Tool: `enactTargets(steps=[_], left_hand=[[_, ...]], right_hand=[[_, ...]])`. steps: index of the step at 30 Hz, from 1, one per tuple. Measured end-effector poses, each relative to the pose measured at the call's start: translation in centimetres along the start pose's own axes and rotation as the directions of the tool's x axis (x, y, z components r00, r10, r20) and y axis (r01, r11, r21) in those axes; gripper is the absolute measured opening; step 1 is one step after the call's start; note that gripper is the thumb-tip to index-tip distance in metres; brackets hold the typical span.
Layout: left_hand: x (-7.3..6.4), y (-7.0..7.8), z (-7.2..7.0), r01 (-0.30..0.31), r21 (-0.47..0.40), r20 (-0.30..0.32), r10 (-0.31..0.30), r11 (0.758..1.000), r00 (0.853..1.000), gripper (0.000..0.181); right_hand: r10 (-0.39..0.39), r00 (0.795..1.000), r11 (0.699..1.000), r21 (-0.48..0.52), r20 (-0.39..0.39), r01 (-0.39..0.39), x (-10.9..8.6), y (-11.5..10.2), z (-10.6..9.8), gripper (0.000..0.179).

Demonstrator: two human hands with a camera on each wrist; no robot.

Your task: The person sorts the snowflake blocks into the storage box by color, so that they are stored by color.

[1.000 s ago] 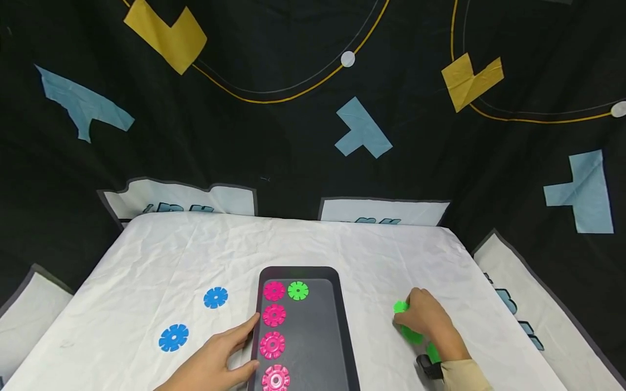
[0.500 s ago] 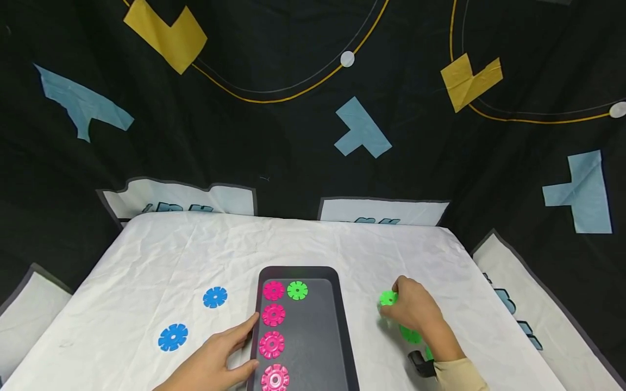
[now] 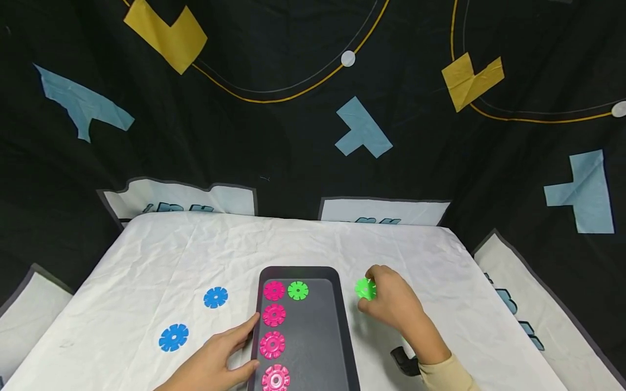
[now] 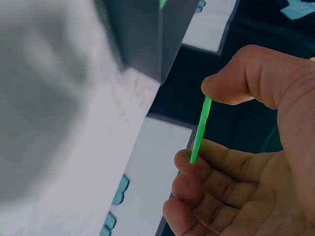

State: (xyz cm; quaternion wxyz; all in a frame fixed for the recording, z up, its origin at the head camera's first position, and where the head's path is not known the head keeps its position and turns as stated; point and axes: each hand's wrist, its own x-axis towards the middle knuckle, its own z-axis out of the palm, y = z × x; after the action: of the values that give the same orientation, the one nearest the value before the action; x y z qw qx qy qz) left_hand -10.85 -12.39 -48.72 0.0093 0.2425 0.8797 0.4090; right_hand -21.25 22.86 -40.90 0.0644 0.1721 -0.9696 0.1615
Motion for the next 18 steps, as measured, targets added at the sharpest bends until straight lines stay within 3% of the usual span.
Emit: enactTargets(steps=[9, 18], left_hand=[[-0.1, 0.0, 0.0, -0.004, 0.006, -0.011, 0.004, 1.0, 1.0, 0.08], [0.0, 0.1, -0.1, -0.002, 0.001, -0.006, 0.002, 1.0, 1.0, 0.08]], right_hand=[[-0.1, 0.995, 0.995, -0.012, -0.03, 0.099, 0.7, -2.6, 0.4, 0.04], [-0.113, 0.994, 0.994, -0.003, 0.009, 0.113, 1.4, -4.7, 1.1, 0.041]])
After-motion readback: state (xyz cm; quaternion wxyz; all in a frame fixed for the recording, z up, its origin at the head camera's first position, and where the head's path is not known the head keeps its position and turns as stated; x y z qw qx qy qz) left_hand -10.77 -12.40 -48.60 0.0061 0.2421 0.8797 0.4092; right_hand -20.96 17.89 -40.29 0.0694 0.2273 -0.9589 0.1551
